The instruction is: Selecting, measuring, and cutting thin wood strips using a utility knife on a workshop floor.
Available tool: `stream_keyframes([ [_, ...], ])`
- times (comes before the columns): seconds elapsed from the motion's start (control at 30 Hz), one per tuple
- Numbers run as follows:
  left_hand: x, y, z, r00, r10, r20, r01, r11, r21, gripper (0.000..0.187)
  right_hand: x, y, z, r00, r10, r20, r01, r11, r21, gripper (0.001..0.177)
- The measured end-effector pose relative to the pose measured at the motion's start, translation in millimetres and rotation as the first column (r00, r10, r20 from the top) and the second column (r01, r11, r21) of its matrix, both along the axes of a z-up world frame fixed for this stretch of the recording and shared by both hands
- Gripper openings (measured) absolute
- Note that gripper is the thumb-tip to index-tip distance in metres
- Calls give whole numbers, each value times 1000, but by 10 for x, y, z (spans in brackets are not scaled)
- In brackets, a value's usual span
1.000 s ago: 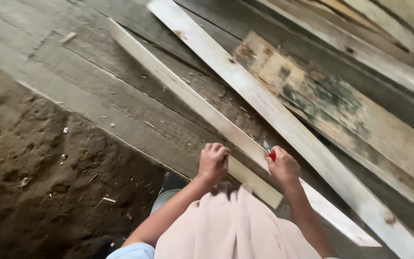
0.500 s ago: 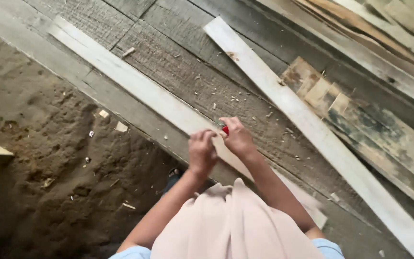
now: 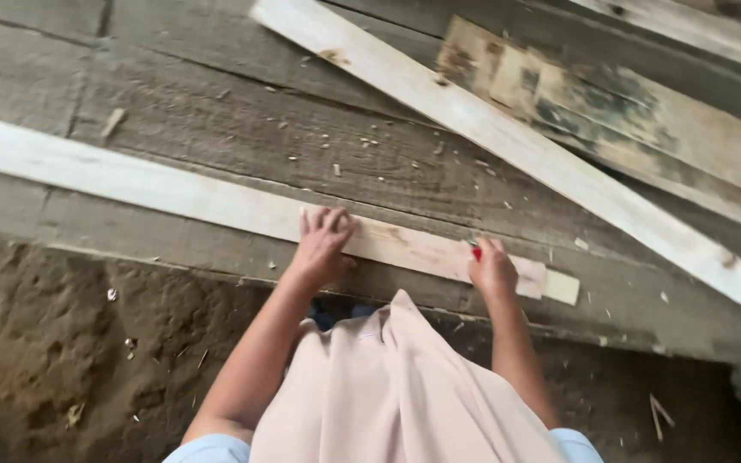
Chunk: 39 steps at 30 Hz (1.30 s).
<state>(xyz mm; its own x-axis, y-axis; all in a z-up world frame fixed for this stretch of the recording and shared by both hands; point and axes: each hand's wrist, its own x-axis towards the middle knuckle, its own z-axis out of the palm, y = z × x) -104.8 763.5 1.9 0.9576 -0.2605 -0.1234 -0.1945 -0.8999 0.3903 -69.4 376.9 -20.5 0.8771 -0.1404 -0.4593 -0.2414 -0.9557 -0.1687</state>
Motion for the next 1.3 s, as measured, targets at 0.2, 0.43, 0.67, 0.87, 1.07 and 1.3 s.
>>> stream_keyframes([
  [0.2,162,26,139,995,-17,-97,26,996,87,84,-110,650,871,971,225,-82,-215,970,115,91],
  [0.43,-65,-42,379,987,-33,-159,57,988,147,84,-76,277,666,978,208,-14,-207,976,73,48],
  [0.67,-68,-33,89,989,38,-140,-13,983,181,65,16,-164,483,973,217,-83,-220,975,-31,40],
  [0.87,-216,-68,181,992,106,-75,-100,992,81,51,251,-240,586,940,333,-73,-333,943,9,27],
  [1.07,-258,-115,128,986,163,-30,-162,986,34,43,212,19,869,910,408,-73,-401,911,98,32],
  [1.3,-393,-125,95,978,210,-3,-210,977,25,44,157,30,605,892,424,-157,-417,906,79,26],
])
